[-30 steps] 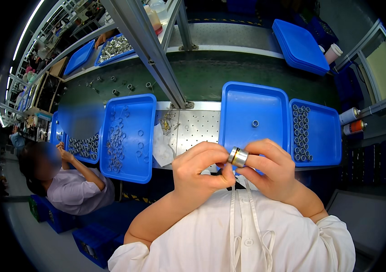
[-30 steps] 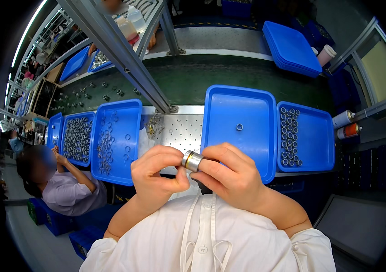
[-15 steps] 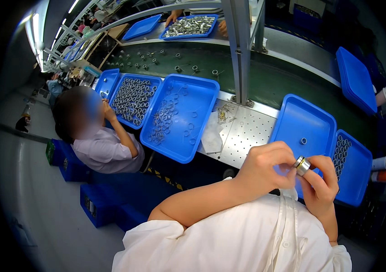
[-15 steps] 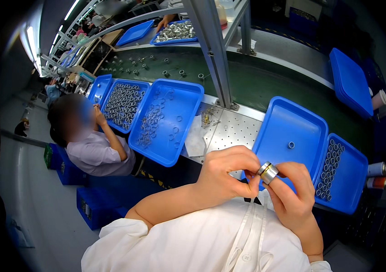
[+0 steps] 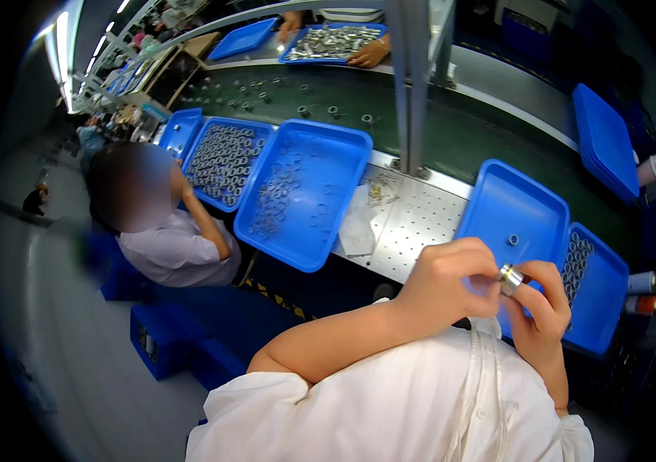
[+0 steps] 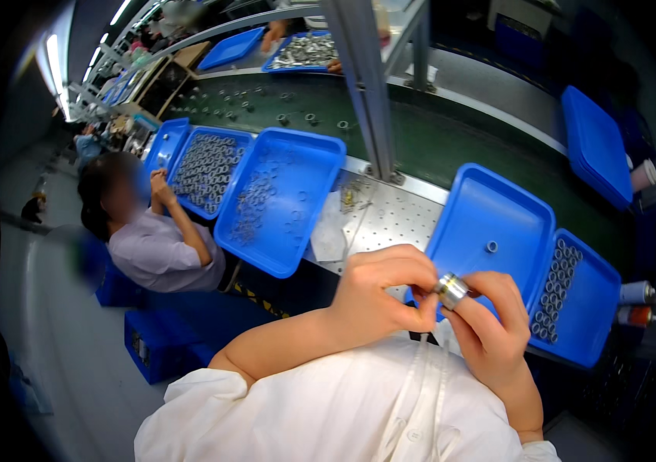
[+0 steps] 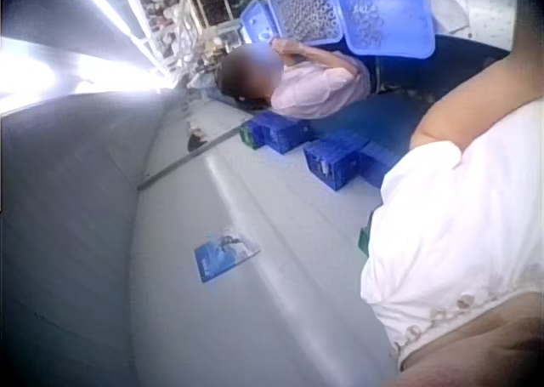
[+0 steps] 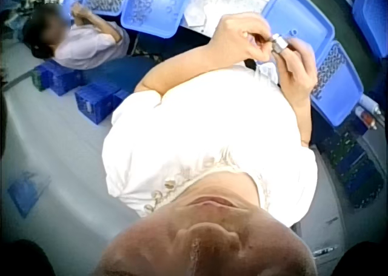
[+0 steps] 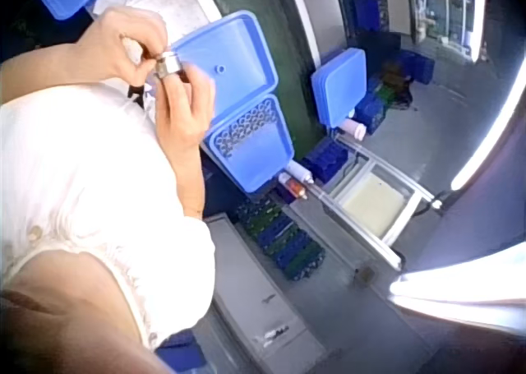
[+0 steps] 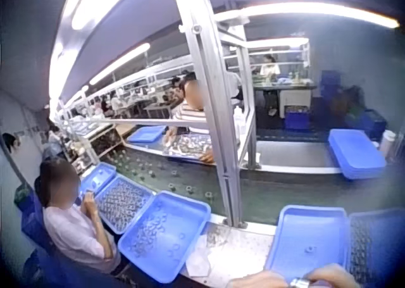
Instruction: The person repeatedly picks up small cylindrical metal components and thin rings from blue trays. They insert the rings into the components by hand, then place the assembled units into a separate tray. The process is repetitive and performed at a steady pace.
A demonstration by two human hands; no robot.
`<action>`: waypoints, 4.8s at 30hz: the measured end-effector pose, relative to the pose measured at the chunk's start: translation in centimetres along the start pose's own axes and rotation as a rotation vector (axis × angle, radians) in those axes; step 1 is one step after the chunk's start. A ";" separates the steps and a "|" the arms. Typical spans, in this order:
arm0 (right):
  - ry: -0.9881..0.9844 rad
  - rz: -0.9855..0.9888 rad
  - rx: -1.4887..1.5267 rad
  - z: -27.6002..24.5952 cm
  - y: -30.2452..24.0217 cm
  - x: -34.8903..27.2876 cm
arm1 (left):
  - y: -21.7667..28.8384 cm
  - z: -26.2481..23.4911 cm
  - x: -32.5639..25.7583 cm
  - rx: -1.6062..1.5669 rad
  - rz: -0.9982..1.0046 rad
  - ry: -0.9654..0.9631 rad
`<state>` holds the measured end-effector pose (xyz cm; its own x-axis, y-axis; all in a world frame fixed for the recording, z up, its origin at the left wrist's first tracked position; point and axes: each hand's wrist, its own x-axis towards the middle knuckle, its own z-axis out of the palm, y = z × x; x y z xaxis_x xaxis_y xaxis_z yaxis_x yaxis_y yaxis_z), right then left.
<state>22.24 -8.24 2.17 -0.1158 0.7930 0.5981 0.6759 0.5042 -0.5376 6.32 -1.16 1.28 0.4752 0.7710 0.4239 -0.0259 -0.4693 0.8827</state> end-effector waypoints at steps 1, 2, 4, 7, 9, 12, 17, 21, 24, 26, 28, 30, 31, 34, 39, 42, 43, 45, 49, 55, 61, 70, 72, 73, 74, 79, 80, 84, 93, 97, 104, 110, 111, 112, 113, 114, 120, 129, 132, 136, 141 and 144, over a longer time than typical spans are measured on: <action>0.007 0.045 0.068 0.5 0.0 0.3 | 0.0 -0.4 -0.1 0.074 0.048 0.040; 0.019 0.105 0.104 0.5 0.0 0.3 | 0.0 -0.3 -0.1 0.116 0.105 0.068; 0.037 0.128 0.136 0.7 0.6 -0.4 | -0.2 -0.1 0.0 0.156 0.138 0.070; 0.065 0.094 0.178 0.7 1.1 -0.5 | 0.0 0.0 0.1 0.168 0.114 0.049; 0.058 0.091 0.165 0.7 1.1 -0.5 | 0.0 -0.2 0.3 0.120 0.068 0.017; 0.049 0.083 0.137 0.3 1.0 -0.5 | 0.2 -0.2 0.4 0.084 0.020 -0.025; 0.016 0.038 0.077 0.0 0.8 -0.3 | 0.3 -0.4 0.6 0.047 -0.012 -0.071; -0.019 -0.055 0.013 -0.2 1.0 -0.3 | 0.2 -0.5 0.6 0.009 -0.065 -0.082; -0.020 -0.091 -0.007 -0.2 1.2 -0.3 | 0.0 -0.6 0.6 0.033 -0.041 -0.086; 0.000 -0.071 0.013 0.0 1.1 -0.2 | 0.2 -0.5 0.7 0.103 0.030 -0.066; -0.008 0.046 0.107 -0.1 0.7 -0.3 | 0.3 -0.2 0.6 0.149 0.086 -0.026; -0.010 0.101 0.142 -0.1 0.7 -0.4 | 0.2 -0.1 0.5 0.166 0.113 -0.004; -0.008 0.098 0.131 0.0 0.9 -0.5 | 0.2 -0.1 0.6 0.160 0.113 -0.003; -0.016 0.030 0.076 -0.1 0.9 -0.2 | -0.2 -0.2 0.5 0.020 -0.021 -0.027; -0.032 -0.097 -0.021 -0.3 1.3 0.0 | -0.2 -0.5 0.6 -0.143 -0.215 -0.077; -0.032 -0.097 -0.031 -0.3 1.3 0.0 | -0.1 -0.6 0.6 -0.108 -0.207 -0.095; -0.019 -0.068 -0.001 -0.2 1.2 0.0 | -0.1 -0.6 0.6 -0.077 -0.173 -0.088; -0.008 0.001 0.057 -0.1 1.1 -0.2 | 0.0 -0.4 0.6 0.006 -0.085 -0.070; 0.002 0.031 0.087 -0.1 0.9 -0.3 | 0.1 -0.1 0.5 0.142 0.061 -0.026; -0.014 -0.124 -0.033 -0.3 1.4 -0.2 | 0.1 -0.1 0.6 -0.004 -0.118 -0.046; -0.022 -0.045 0.018 -0.3 1.0 -0.2 | 0.0 -0.4 0.5 0.024 -0.088 -0.086; -0.006 -0.059 -0.006 -0.2 1.1 -0.7 | -0.2 0.0 0.3 -0.011 -0.144 -0.099; -0.007 -0.109 -0.041 -0.2 1.2 -0.7 | -0.2 -0.2 0.2 -0.072 -0.228 -0.131; -0.010 -0.129 -0.061 -0.2 1.3 -0.8 | -0.3 -0.3 0.2 -0.075 -0.232 -0.145; -0.014 -0.149 -0.081 -0.2 1.3 -0.8 | -0.3 -0.3 0.2 -0.079 -0.235 -0.158; -0.006 0.024 0.041 -0.3 0.6 -1.1 | 0.2 0.2 -0.2 0.070 -0.079 -0.089; -0.013 0.072 0.064 -0.4 0.5 -1.1 | 0.2 0.3 -0.2 0.115 -0.039 -0.079; -0.003 0.020 0.020 -0.3 0.7 -1.2 | 0.1 0.3 -0.2 0.048 -0.107 -0.091; -0.003 -0.110 -0.057 -0.4 1.0 -1.1 | 0.0 0.2 -0.4 -0.020 -0.164 -0.112; 0.013 0.033 0.055 -0.2 0.6 -1.2 | 0.1 0.4 -0.3 0.121 -0.006 -0.067; 0.071 0.117 0.124 0.1 0.7 -1.5 | 0.1 0.4 -0.3 0.206 0.094 -0.056; 0.099 0.110 0.181 -0.1 0.6 -1.4 | 0.1 0.1 0.1 0.215 0.265 -0.052; 0.115 0.077 0.165 -0.2 0.6 -1.4 | 0.3 -0.1 0.0 0.160 0.202 -0.087; 0.131 0.044 0.150 -0.2 0.7 -1.3 | 0.4 -0.5 -0.2 0.105 0.139 -0.123; 0.146 0.012 0.135 -0.2 0.7 -1.3 | 0.6 -0.6 -0.3 0.051 0.074 -0.157; 0.143 -0.012 0.134 -0.3 0.7 -1.4 | 0.6 -0.7 -0.3 -0.003 0.035 -0.154; 0.091 -0.077 0.158 -0.8 0.9 -1.7 | 1.4 -0.7 -0.6 -0.370 -0.193 -0.152; 0.007 -0.084 0.287 -0.7 0.4 -1.7 | 1.5 -1.3 -1.0 -0.267 -0.160 -0.307; -0.023 -0.070 0.328 -0.6 0.3 -2.2 | 1.7 -1.4 -1.2 -0.287 -0.188 -0.322; -0.054 -0.066 0.339 -0.7 0.0 -2.4 | 1.7 -1.4 -1.9 -0.328 -0.238 -0.320; -0.079 -0.044 0.398 -0.6 -0.3 -3.1 | 2.1 -1.3 -2.9 -0.363 -0.296 -0.287; -0.081 -0.042 0.426 -0.5 -0.3 -3.4 | 2.2 -1.2 -3.1 -0.379 -0.314 -0.274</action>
<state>22.82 -11.22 0.61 -0.2048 0.7844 0.5854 0.3107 0.6193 -0.7211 3.76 -4.09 2.18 0.7207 0.6851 0.1058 -0.1367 -0.0092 0.9906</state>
